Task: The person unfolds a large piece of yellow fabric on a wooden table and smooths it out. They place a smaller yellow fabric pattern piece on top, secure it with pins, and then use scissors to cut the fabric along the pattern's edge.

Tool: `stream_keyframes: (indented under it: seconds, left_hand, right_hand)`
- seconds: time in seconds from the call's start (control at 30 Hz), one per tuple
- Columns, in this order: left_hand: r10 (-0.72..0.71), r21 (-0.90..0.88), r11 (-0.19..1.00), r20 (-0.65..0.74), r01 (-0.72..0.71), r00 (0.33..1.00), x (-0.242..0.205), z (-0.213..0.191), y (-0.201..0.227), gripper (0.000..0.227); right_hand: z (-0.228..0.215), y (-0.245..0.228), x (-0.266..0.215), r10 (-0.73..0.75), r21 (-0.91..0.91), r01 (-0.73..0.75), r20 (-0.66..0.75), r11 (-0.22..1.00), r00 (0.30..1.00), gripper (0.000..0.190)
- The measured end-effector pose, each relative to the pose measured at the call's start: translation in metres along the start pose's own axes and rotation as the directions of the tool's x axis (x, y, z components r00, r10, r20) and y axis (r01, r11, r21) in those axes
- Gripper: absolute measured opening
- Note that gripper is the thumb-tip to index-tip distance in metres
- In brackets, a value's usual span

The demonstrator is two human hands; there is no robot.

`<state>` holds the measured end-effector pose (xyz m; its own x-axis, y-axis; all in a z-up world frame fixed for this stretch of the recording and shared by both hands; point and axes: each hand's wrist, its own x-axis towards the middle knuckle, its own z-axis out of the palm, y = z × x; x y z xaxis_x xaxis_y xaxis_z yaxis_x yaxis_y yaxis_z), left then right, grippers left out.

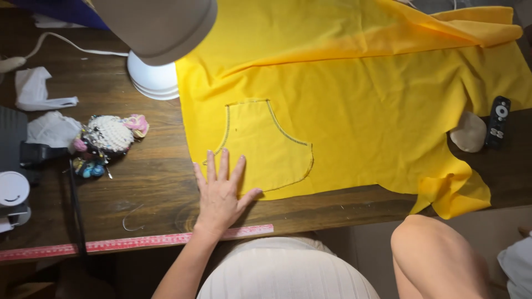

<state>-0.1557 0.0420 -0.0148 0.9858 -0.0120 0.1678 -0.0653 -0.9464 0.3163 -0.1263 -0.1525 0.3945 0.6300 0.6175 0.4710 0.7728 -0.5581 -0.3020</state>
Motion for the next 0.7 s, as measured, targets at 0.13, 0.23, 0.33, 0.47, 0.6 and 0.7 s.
stream_keyframes:
  seconds: [0.13, 0.23, 0.33, 0.47, 0.6, 0.7]
  left_hand:
    - [-0.016, -0.043, 0.999, -0.05, 0.014, 0.999, -0.004, -0.003, 0.0, 0.078]
    - [-0.086, -0.066, 0.995, -0.106, 0.079, 0.991, -0.008, -0.002, -0.005, 0.07]
    - [-0.175, -0.1, 0.982, -0.148, 0.161, 0.973, -0.022, 0.001, -0.013, 0.068]
    - [-0.217, -0.226, 0.959, -0.202, 0.17, 0.955, -0.027, -0.004, -0.016, 0.065]
    - [-0.247, -0.219, 0.955, -0.209, 0.201, 0.946, -0.025, -0.002, -0.015, 0.062]
    - [-0.303, -0.191, 0.947, -0.25, 0.26, 0.92, -0.026, -0.002, -0.013, 0.061]
  right_hand:
    - [0.085, 0.102, -0.044, 0.029, -0.013, -0.028, 0.056, 1.0, 0.998, 0.02]
    - [0.17, 0.183, -0.097, 0.0, -0.02, 0.001, 0.076, 1.0, 0.997, 0.022]
    - [0.247, 0.241, -0.156, 0.29, 0.008, -0.306, 0.299, 0.952, 0.909, 0.023]
    - [0.271, 0.24, -0.192, 0.393, -0.036, -0.402, 0.313, 0.915, 0.865, 0.053]
    - [0.266, 0.235, -0.19, 0.4, -0.097, -0.39, 0.307, 0.916, 0.863, 0.064]
    - [0.264, 0.237, -0.19, 0.382, -0.095, -0.372, 0.33, 0.923, 0.863, 0.065]
